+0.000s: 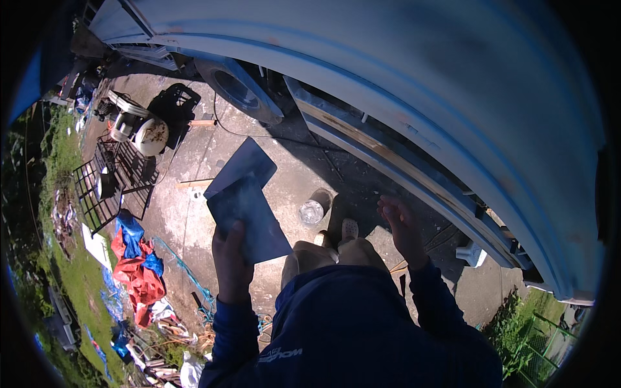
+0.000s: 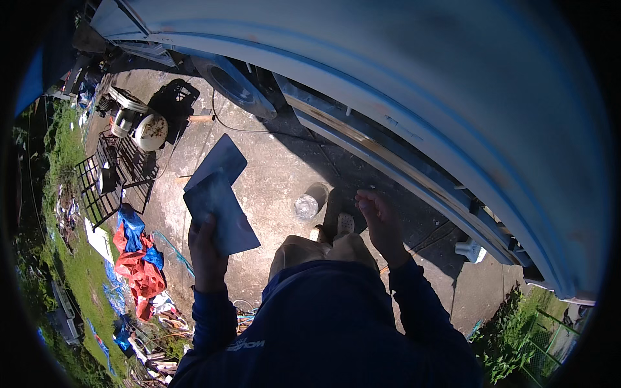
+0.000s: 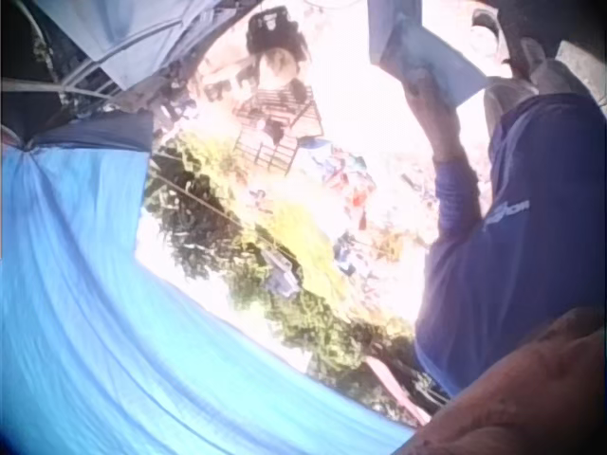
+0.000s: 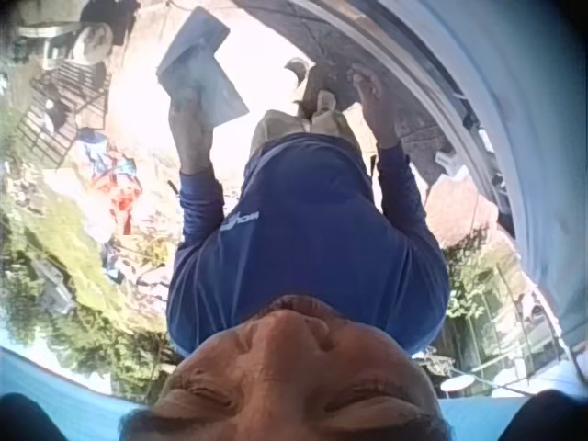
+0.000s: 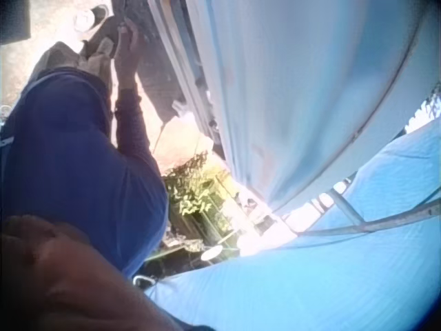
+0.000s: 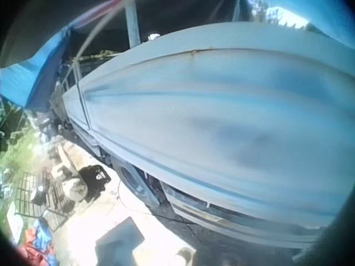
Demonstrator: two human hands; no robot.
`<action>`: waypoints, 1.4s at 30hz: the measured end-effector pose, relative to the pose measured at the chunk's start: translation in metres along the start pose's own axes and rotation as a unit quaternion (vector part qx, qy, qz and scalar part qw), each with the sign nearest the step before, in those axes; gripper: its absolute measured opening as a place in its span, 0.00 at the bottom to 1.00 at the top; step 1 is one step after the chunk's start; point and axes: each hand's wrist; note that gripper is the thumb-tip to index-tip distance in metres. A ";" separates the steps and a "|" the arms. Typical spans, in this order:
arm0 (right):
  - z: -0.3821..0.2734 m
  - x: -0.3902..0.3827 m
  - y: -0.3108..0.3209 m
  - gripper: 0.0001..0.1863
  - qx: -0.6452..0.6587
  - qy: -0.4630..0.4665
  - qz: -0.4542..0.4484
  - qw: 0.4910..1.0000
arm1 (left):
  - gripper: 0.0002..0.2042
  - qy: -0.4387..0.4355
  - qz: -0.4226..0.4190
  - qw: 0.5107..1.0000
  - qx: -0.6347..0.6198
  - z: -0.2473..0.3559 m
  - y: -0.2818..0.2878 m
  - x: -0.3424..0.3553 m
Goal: The person sands the side panel of a white truck using a sanding block to smooth the surface. They then move to the rear of the truck to apply a substance from a can onto a sanding sheet using a small tool.
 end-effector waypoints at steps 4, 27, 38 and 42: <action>-0.060 0.044 -0.058 0.13 -0.176 0.130 -0.110 0.970 | 0.19 -0.019 0.000 1.000 -0.017 0.006 0.030 0.021; -0.211 0.150 -0.448 0.21 -0.388 0.395 -0.169 0.815 | 0.19 0.028 -0.158 0.985 -0.062 0.228 0.234 0.210; -0.278 0.206 -0.409 0.18 0.105 0.435 -0.153 0.881 | 0.23 -0.103 -0.211 0.961 -0.144 0.308 0.195 0.293; -0.329 0.270 -0.381 0.21 0.200 0.507 0.053 0.837 | 0.20 -0.154 -0.142 0.973 -0.094 0.328 0.187 0.319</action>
Point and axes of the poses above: each hand's wrist, its own x-axis towards the middle knuckle, its own y-axis out of the back of the hand, z = x × y, and after that the axes turned 5 degrees about -z, right-handed
